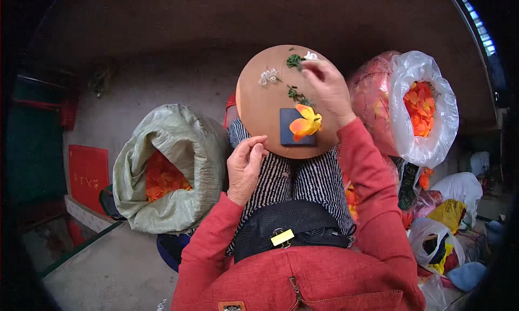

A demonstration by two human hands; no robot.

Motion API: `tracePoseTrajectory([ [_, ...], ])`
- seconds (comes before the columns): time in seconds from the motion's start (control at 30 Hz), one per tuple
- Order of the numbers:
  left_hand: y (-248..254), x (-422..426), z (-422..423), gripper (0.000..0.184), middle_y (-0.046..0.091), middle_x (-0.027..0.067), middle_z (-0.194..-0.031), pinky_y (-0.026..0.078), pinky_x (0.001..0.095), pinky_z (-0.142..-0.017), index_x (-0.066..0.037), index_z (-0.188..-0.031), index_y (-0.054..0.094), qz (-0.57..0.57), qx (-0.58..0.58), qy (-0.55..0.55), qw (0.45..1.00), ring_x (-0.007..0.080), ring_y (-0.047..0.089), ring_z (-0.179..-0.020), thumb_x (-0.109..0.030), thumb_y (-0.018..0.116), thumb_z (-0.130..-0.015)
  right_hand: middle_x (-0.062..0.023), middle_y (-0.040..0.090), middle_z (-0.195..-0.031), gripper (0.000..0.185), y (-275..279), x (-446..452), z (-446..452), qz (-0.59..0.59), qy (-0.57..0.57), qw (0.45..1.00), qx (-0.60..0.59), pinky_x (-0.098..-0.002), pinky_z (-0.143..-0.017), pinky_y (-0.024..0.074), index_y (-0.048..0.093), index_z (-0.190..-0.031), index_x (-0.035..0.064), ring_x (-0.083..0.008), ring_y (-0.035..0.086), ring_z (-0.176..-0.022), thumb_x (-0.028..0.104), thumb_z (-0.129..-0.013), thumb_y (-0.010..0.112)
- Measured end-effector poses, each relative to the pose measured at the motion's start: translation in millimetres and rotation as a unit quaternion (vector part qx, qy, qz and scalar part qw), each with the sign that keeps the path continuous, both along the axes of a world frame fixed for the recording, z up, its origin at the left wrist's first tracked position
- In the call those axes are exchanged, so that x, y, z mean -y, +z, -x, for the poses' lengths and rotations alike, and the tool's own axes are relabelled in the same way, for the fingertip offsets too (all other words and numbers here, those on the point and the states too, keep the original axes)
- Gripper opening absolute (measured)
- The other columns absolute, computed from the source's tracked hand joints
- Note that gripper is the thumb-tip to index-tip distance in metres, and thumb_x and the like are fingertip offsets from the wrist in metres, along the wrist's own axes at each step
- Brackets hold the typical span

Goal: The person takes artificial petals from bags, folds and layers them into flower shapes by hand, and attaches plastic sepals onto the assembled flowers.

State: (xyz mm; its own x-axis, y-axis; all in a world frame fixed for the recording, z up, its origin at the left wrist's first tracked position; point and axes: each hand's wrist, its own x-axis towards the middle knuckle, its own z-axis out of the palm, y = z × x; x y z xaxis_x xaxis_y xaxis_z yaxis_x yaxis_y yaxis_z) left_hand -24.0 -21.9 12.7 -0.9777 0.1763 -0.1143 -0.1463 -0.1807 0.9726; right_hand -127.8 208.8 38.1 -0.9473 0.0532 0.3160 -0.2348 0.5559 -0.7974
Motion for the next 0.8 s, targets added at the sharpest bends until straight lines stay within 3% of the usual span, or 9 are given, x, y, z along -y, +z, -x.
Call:
tracePoseTrajectory([
  [0.03, 3.7, 0.4, -0.3, 0.019, 0.06, 0.0058, -0.091, 0.046, 0.0222, -0.073, 0.001, -0.104, 0.056, -0.001, -0.001, -0.002, 1.0, 0.0081, 0.055, -0.076, -0.009, 0.048, -0.091, -0.006, 0.06, -0.085, 0.013, 3.8, -7.9, -7.1, 0.101, -0.039, 0.994, 0.028, -0.0248, -0.067, 0.0465, 0.06, -0.093, 0.0015, -0.012, 0.057, -0.073, 0.007, -0.081, 0.059],
  [0.07, 6.0, 1.1, -0.6, 0.019, 0.06, 0.0057, -0.09, 0.046, 0.0224, -0.073, 0.001, -0.103, 0.057, -0.019, 0.002, -0.019, 1.0, 0.0083, 0.056, -0.076, -0.01, 0.048, -0.091, -0.006, 0.06, -0.085, 0.013, 8.6, -16.1, -18.0, 0.1, -0.041, 0.994, 0.026, -0.0248, -0.067, 0.0465, 0.06, -0.093, 0.0015, -0.012, 0.057, -0.073, 0.007, -0.081, 0.059],
  [0.13, 13.4, -0.4, -3.9, 0.019, 0.061, 0.006, -0.088, 0.046, 0.0225, -0.073, 0.0, -0.1, 0.057, -0.059, 0.043, -0.051, 0.996, 0.0086, 0.056, -0.075, -0.014, 0.048, -0.091, -0.004, 0.06, -0.084, 0.013, 18.0, -25.9, -48.5, 0.29, -0.041, 0.95, 0.111, -0.0232, -0.068, 0.0462, 0.059, -0.094, -0.0011, -0.0097, 0.056, -0.075, 0.007, -0.084, 0.057],
  [0.3, 27.7, -19.8, -16.9, 0.018, 0.061, 0.0044, -0.09, 0.047, 0.0205, -0.071, 0.001, -0.101, 0.057, -0.114, 0.117, -0.159, 0.974, 0.0071, 0.056, -0.075, -0.012, 0.051, -0.09, -0.0038, 0.056, -0.086, 0.014, 30.5, -1.7, -130.1, 0.401, 0.008, 0.904, 0.145, -0.0212, -0.067, 0.0452, 0.054, -0.096, -0.0004, -0.0089, 0.053, -0.073, 0.004, -0.082, 0.058],
  [0.43, 37.1, -38.1, -25.8, 0.021, 0.061, 0.0051, -0.09, 0.047, 0.0225, -0.071, 0.001, -0.103, 0.057, -0.119, 0.115, -0.207, 0.964, 0.0074, 0.056, -0.075, -0.014, 0.052, -0.089, 0.0003, 0.054, -0.088, 0.013, 23.4, 34.8, -160.2, 0.335, 0.011, 0.934, 0.128, -0.0209, -0.071, 0.044, 0.056, -0.094, 0.0013, -0.0075, 0.053, -0.08, 0.002, -0.081, 0.06],
  [0.47, 34.9, -39.4, -26.3, 0.021, 0.06, 0.0042, -0.089, 0.046, 0.0221, -0.07, 0.001, -0.103, 0.056, -0.111, 0.105, -0.206, 0.967, 0.007, 0.055, -0.074, -0.014, 0.052, -0.089, -0.0025, 0.054, -0.087, 0.014, 21.4, 36.4, -161.0, 0.219, 0.004, 0.973, 0.074, -0.0222, -0.07, 0.0445, 0.056, -0.092, 0.001, -0.0096, 0.054, -0.079, 0.0, -0.079, 0.061],
  [0.5, 32.7, -40.0, -27.2, 0.021, 0.06, 0.0033, -0.088, 0.046, 0.0216, -0.069, 0.001, -0.103, 0.056, -0.104, 0.093, -0.205, 0.969, 0.0065, 0.055, -0.073, -0.014, 0.052, -0.089, -0.0025, 0.054, -0.087, 0.014, 21.9, 37.1, -162.8, 0.222, 0.006, 0.972, 0.072, -0.0222, -0.07, 0.0445, 0.056, -0.092, 0.001, -0.0096, 0.054, -0.079, 0.0, -0.079, 0.061],
  [0.57, 32.4, -39.8, -28.9, 0.02, 0.059, 0.0016, -0.085, 0.046, 0.0205, -0.066, 0.001, -0.103, 0.056, -0.095, 0.093, -0.196, 0.972, 0.0058, 0.054, -0.071, -0.013, 0.053, -0.089, -0.0057, 0.055, -0.087, 0.016, 25.5, 38.3, -164.7, 0.09, 0.008, 0.995, 0.029, -0.0234, -0.068, 0.0451, 0.057, -0.091, 0.0017, -0.0127, 0.055, -0.078, -0.001, -0.076, 0.062],
  [0.8, 27.9, -40.1, -34.1, 0.016, 0.058, -0.0002, -0.079, 0.045, 0.0188, -0.06, 0.0, -0.097, 0.056, 0.007, 0.013, -0.126, 0.992, 0.0047, 0.053, -0.066, -0.013, 0.048, -0.091, -0.0091, 0.057, -0.09, 0.023, 30.9, 48.4, -169.3, 0.028, 0.042, 0.998, -0.035, -0.0292, -0.071, 0.0468, 0.059, -0.096, 0.0033, -0.0222, 0.058, -0.084, -0.001, -0.073, 0.062],
])
